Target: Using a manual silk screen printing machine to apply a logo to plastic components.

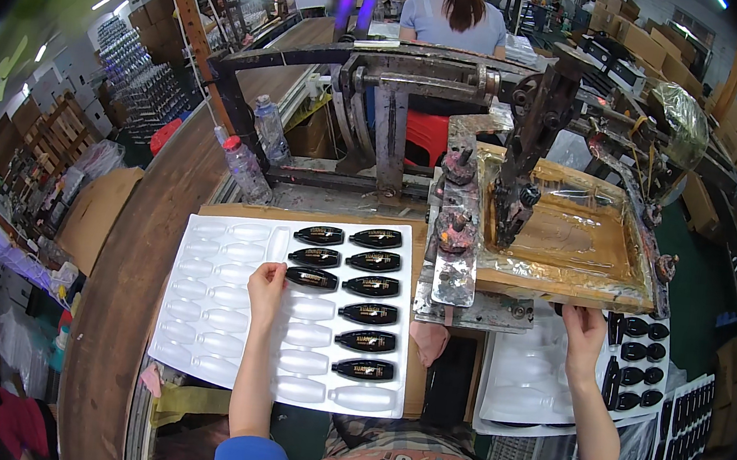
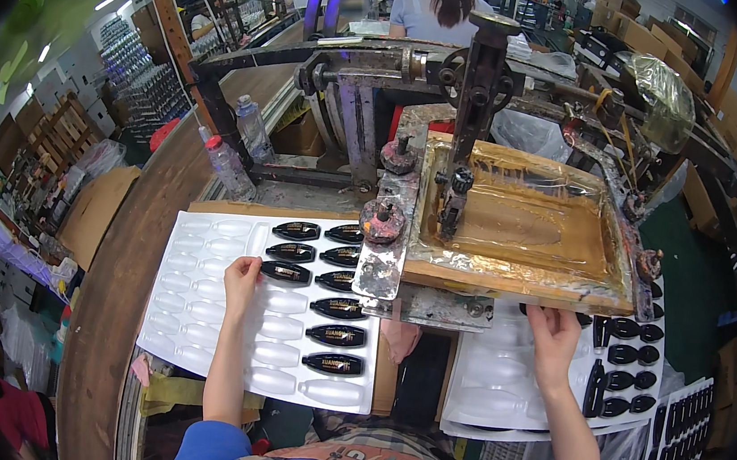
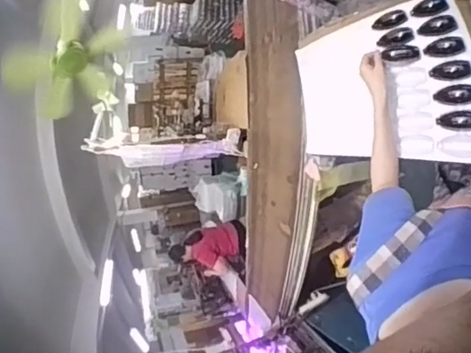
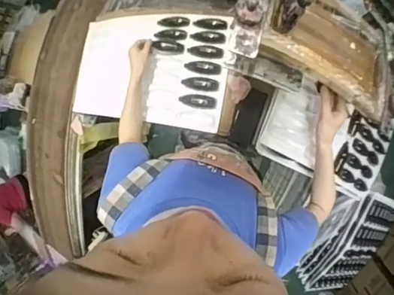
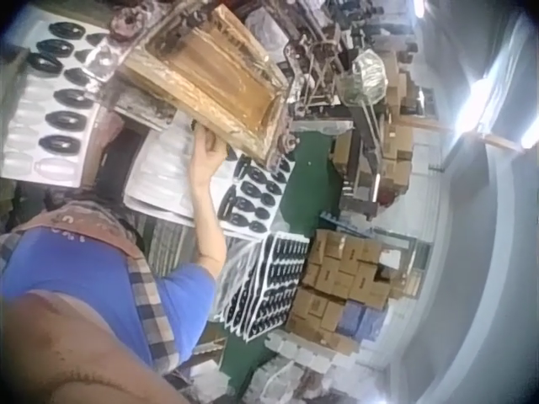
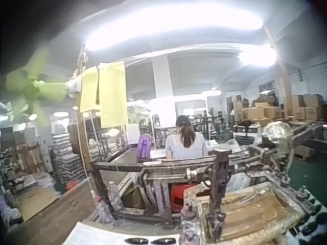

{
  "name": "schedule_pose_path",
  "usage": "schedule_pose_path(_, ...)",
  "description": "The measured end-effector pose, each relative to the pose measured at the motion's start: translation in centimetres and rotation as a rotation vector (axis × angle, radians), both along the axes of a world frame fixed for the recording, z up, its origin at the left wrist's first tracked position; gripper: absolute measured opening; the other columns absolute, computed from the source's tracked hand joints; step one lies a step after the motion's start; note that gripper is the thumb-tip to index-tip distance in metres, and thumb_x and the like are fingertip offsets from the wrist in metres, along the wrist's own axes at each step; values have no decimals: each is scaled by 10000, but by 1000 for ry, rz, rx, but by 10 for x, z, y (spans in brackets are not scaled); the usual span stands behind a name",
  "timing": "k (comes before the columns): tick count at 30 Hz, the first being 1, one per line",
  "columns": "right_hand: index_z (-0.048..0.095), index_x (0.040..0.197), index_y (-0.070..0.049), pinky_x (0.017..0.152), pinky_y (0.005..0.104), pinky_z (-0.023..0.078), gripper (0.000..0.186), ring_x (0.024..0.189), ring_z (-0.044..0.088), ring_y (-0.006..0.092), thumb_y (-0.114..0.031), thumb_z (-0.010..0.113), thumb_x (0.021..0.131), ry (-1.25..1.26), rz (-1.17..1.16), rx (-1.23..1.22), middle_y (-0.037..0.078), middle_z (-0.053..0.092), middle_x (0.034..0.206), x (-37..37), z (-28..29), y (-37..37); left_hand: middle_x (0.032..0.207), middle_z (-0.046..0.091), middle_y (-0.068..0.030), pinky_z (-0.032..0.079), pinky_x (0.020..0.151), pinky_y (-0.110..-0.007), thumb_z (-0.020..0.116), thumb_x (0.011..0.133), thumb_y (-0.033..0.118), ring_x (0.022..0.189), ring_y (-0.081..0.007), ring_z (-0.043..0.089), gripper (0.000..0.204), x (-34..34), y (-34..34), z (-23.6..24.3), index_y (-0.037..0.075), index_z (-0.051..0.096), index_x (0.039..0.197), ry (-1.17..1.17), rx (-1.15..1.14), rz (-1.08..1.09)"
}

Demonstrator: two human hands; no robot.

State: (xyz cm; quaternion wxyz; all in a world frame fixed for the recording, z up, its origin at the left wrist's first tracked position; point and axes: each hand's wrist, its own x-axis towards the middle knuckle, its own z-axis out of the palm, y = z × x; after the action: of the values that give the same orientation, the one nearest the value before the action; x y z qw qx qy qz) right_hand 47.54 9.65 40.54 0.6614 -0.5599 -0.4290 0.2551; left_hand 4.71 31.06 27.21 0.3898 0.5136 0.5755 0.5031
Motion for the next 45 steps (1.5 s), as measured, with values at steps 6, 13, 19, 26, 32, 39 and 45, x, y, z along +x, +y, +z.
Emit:
schedule_pose_path(6,391,1201,34,826,215,366,453,988,452,95,71,535,773,-106,-33,-98,53,453,1157,15,-4,-29,667,556,-64,412,518,-252,561,823,143,595,-112,522,166,9,-9,13,-12,556,764,867,200,71)
schedule_pose_path(13,331,1255,41,915,259,349,530,1117,414,160,87,525,765,-28,72,47,91,362,1269,10,-1,-33,664,491,-9,338,498,-197,521,853,114,579,-53,418,122,129,-33,207,-5,551,852,163,671,-227)
schedule_pose_path(19,435,1199,20,893,302,402,512,1128,433,224,-35,632,730,-357,80,-28,159,343,1298,-5,22,-47,679,528,-28,285,415,-179,438,898,301,515,-47,410,287,208,3,313,34,528,845,-331,61,-941)
schedule_pose_path(26,477,1163,18,879,341,422,507,1128,443,278,-79,663,702,-590,62,-121,200,391,1263,1,20,-81,701,473,-73,292,387,-171,431,903,270,504,-83,374,223,216,-1,331,48,431,884,-599,-247,-947)
schedule_pose_path(32,487,1144,18,797,295,445,497,1064,489,249,-72,671,691,-603,73,-52,200,405,1255,1,19,-81,720,438,-103,284,365,-151,378,918,199,503,-81,353,184,218,-1,350,22,371,869,-658,-447,-820)
schedule_pose_path(39,452,1095,-11,733,260,429,494,929,525,181,-87,686,666,-556,108,10,172,388,1264,7,29,-55,749,440,-120,317,379,-170,415,903,181,497,-84,353,180,221,1,353,18,342,881,-688,-416,-849)
schedule_pose_path(45,479,1140,-37,802,307,418,511,1042,485,256,-218,685,708,-680,208,47,150,450,1214,-12,41,16,754,446,-119,335,388,-187,433,897,187,497,-89,367,200,218,5,343,21,323,903,-681,-421,-857)
